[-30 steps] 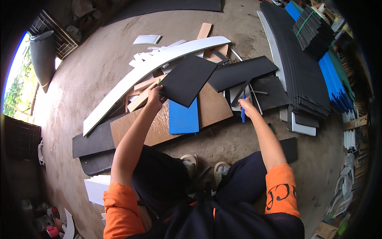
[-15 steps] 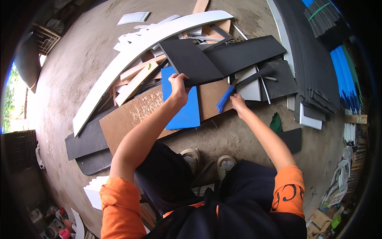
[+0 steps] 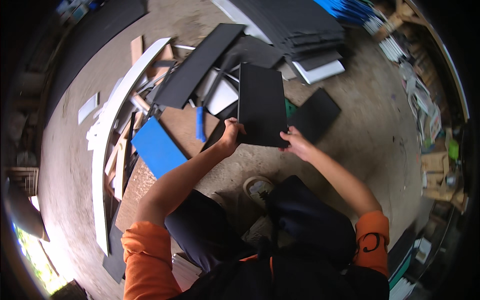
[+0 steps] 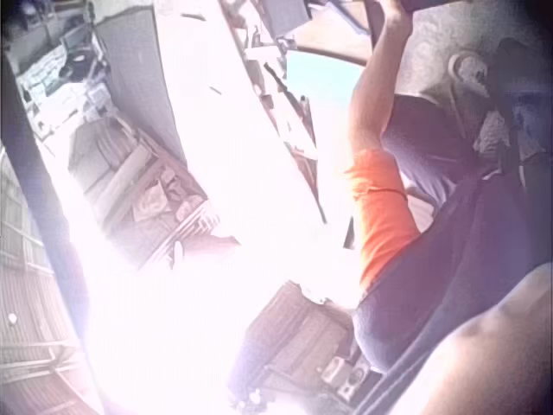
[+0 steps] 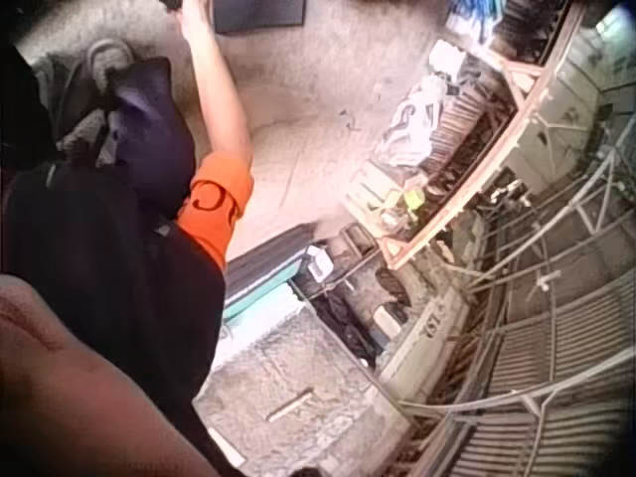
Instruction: The person uses a blue utility knife to cut black foam sheets on a wooden board, using a blue foam sheet as a template for sizing. The person repeatedly aligns the template, cuts the black foam, and stacks the cut pieces.
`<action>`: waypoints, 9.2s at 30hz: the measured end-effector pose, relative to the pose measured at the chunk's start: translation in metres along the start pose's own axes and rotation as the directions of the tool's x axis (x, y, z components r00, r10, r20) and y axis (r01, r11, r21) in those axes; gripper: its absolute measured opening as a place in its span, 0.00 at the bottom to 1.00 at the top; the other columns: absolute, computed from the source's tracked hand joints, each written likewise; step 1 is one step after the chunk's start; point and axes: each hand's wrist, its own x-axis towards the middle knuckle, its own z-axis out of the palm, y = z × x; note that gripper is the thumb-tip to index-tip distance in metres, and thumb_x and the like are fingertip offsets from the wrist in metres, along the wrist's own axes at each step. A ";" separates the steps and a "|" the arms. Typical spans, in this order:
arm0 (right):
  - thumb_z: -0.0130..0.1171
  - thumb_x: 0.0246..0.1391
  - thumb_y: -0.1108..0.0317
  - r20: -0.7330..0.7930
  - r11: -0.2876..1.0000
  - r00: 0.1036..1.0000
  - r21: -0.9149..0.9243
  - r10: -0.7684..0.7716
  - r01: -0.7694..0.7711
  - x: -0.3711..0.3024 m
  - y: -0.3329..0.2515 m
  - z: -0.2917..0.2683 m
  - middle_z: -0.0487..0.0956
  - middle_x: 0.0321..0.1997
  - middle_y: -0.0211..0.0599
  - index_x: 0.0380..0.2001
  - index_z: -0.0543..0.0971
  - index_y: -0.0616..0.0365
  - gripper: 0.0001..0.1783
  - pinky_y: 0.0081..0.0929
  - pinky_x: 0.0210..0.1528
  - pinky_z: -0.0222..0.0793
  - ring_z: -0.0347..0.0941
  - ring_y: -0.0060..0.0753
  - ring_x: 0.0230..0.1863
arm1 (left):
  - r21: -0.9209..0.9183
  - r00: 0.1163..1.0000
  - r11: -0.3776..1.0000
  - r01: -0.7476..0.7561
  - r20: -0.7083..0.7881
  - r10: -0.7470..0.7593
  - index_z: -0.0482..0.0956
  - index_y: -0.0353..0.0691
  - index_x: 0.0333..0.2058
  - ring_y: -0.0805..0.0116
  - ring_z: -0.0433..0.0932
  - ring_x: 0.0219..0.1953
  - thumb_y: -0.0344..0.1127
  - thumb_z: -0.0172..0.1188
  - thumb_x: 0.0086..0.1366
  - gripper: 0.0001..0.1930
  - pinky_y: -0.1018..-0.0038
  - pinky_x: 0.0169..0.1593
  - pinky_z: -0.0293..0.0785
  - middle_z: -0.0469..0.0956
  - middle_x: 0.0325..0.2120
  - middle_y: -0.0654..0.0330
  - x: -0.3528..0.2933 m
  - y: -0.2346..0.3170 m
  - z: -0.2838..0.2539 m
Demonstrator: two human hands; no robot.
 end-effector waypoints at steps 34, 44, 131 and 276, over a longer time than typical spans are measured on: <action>0.51 0.45 0.76 -0.383 0.578 0.502 -0.750 -0.775 0.321 0.118 0.057 -0.034 0.63 0.42 0.49 0.43 0.63 0.60 0.20 0.39 0.49 0.53 0.57 0.45 0.47 | 0.784 0.929 0.545 -0.296 0.105 0.354 0.66 0.38 0.47 0.66 0.74 0.40 0.30 0.54 0.56 0.18 0.73 0.44 0.71 0.75 0.37 0.54 0.039 -0.024 -0.026; 0.60 0.43 0.65 0.366 0.013 0.447 -0.762 -0.816 0.647 0.153 0.038 0.187 0.66 0.37 0.44 0.37 0.64 0.61 0.21 0.39 0.37 0.64 0.65 0.46 0.38 | 0.685 0.356 0.664 -0.300 -0.566 0.744 0.69 0.39 0.42 0.72 0.73 0.34 0.24 0.47 0.57 0.13 0.75 0.41 0.68 0.75 0.30 0.60 -0.046 -0.007 -0.202; 0.59 0.42 0.66 -0.043 0.163 0.466 -0.962 -0.884 0.220 0.185 0.002 0.140 0.51 0.52 0.45 0.49 0.62 0.52 0.29 0.47 0.52 0.48 0.48 0.49 0.51 | 0.999 0.675 -0.040 -0.001 0.030 0.737 0.70 0.45 0.44 0.59 0.63 0.51 0.62 0.58 0.47 0.32 0.57 0.52 0.56 0.68 0.41 0.54 -0.028 0.060 -0.256; 0.68 0.33 0.59 0.469 0.068 0.700 -0.804 -0.538 0.591 0.157 0.026 0.227 0.70 0.30 0.38 0.40 0.70 0.58 0.29 0.36 0.40 0.62 0.64 0.41 0.36 | 0.842 0.463 0.539 -0.011 -0.474 0.749 0.62 0.34 0.53 0.55 0.72 0.35 0.40 0.60 0.53 0.30 0.68 0.43 0.68 0.68 0.35 0.44 -0.133 -0.040 -0.325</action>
